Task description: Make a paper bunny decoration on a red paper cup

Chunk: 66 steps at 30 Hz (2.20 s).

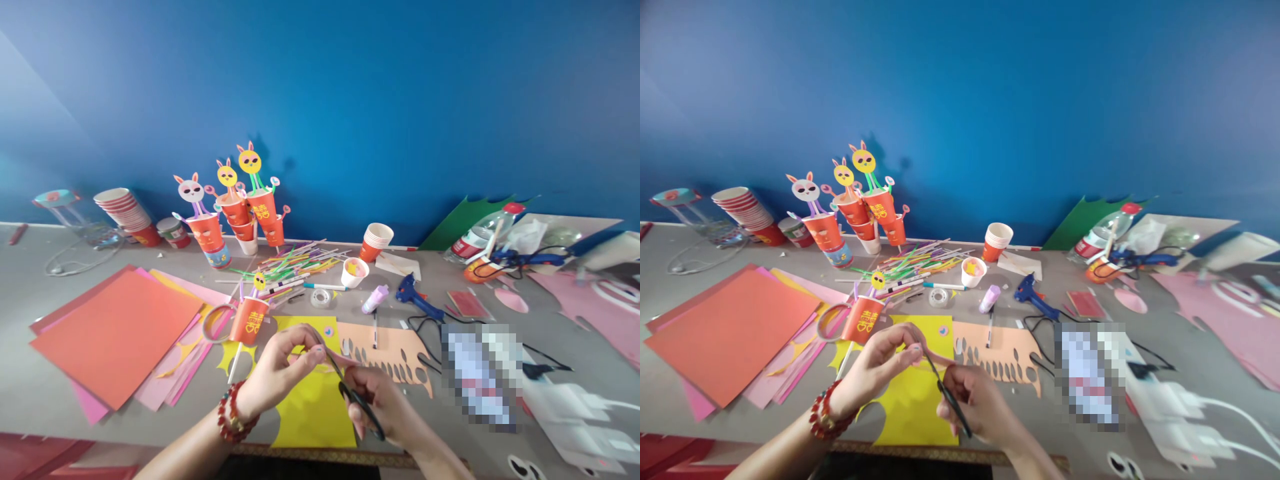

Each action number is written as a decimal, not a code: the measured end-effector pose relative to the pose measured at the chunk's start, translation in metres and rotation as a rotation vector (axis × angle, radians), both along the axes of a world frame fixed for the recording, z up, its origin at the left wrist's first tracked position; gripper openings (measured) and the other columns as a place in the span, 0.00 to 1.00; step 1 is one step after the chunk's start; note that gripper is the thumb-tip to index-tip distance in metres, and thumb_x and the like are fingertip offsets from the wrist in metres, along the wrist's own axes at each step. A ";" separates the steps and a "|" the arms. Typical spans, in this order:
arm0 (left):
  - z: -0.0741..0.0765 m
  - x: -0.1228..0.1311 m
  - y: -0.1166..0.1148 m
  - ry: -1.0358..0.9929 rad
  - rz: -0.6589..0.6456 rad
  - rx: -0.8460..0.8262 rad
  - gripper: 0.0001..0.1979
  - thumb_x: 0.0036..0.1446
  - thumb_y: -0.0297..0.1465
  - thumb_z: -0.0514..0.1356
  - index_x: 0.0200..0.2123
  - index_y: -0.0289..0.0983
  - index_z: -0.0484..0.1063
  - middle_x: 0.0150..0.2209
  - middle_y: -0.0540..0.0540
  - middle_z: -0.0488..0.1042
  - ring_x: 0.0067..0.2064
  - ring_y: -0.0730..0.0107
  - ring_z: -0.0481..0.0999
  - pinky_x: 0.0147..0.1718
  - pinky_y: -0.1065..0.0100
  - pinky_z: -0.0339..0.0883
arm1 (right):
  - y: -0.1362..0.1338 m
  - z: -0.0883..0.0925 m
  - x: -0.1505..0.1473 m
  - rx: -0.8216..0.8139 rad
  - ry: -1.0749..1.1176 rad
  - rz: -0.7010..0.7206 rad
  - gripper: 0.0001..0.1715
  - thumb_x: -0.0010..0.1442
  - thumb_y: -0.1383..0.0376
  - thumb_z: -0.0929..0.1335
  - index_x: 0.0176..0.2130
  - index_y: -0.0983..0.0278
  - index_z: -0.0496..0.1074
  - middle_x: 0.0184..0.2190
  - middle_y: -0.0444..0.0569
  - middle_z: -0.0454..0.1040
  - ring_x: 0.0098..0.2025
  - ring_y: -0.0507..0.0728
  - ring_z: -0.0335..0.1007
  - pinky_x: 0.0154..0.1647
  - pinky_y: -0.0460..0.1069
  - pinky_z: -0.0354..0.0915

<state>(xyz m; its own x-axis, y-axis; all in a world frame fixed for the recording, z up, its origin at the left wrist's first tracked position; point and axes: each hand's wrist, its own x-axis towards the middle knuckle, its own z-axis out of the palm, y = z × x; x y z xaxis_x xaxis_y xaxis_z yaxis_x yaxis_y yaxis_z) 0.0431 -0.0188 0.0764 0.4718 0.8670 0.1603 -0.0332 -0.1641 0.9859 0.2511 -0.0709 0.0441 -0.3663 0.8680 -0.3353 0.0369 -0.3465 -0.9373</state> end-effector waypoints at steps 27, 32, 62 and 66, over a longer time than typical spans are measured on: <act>0.000 0.000 -0.001 0.001 0.027 -0.002 0.13 0.66 0.35 0.58 0.29 0.36 0.70 0.33 0.46 0.73 0.37 0.67 0.73 0.39 0.69 0.65 | -0.002 -0.011 0.001 0.018 -0.055 -0.036 0.42 0.33 0.30 0.73 0.22 0.61 0.58 0.15 0.37 0.64 0.13 0.47 0.61 0.13 0.42 0.55; 0.000 -0.001 -0.001 -0.002 0.023 -0.015 0.12 0.66 0.36 0.58 0.30 0.36 0.69 0.34 0.46 0.73 0.37 0.68 0.72 0.38 0.69 0.65 | -0.003 -0.014 0.002 0.036 -0.052 -0.028 0.41 0.34 0.31 0.73 0.22 0.61 0.58 0.14 0.36 0.64 0.12 0.47 0.61 0.13 0.42 0.53; 0.003 0.000 -0.003 -0.033 -0.016 -0.024 0.12 0.66 0.34 0.58 0.29 0.35 0.69 0.33 0.46 0.74 0.36 0.69 0.72 0.38 0.70 0.65 | -0.005 -0.006 0.003 -0.035 -0.003 -0.012 0.42 0.31 0.33 0.75 0.24 0.62 0.60 0.16 0.36 0.64 0.15 0.47 0.64 0.16 0.42 0.58; 0.003 0.001 -0.003 -0.029 -0.012 -0.003 0.12 0.66 0.33 0.58 0.29 0.35 0.69 0.33 0.46 0.74 0.36 0.69 0.72 0.37 0.70 0.64 | -0.005 -0.004 0.002 -0.020 0.008 -0.012 0.42 0.30 0.33 0.76 0.23 0.62 0.60 0.16 0.36 0.63 0.15 0.47 0.65 0.15 0.41 0.59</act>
<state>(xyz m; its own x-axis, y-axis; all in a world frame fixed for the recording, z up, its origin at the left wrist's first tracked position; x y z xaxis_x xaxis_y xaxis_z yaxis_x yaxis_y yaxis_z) 0.0439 -0.0222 0.0795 0.4771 0.8619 0.1716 -0.0638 -0.1608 0.9849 0.2527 -0.0757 0.0398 -0.3583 0.8658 -0.3494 0.0253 -0.3651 -0.9306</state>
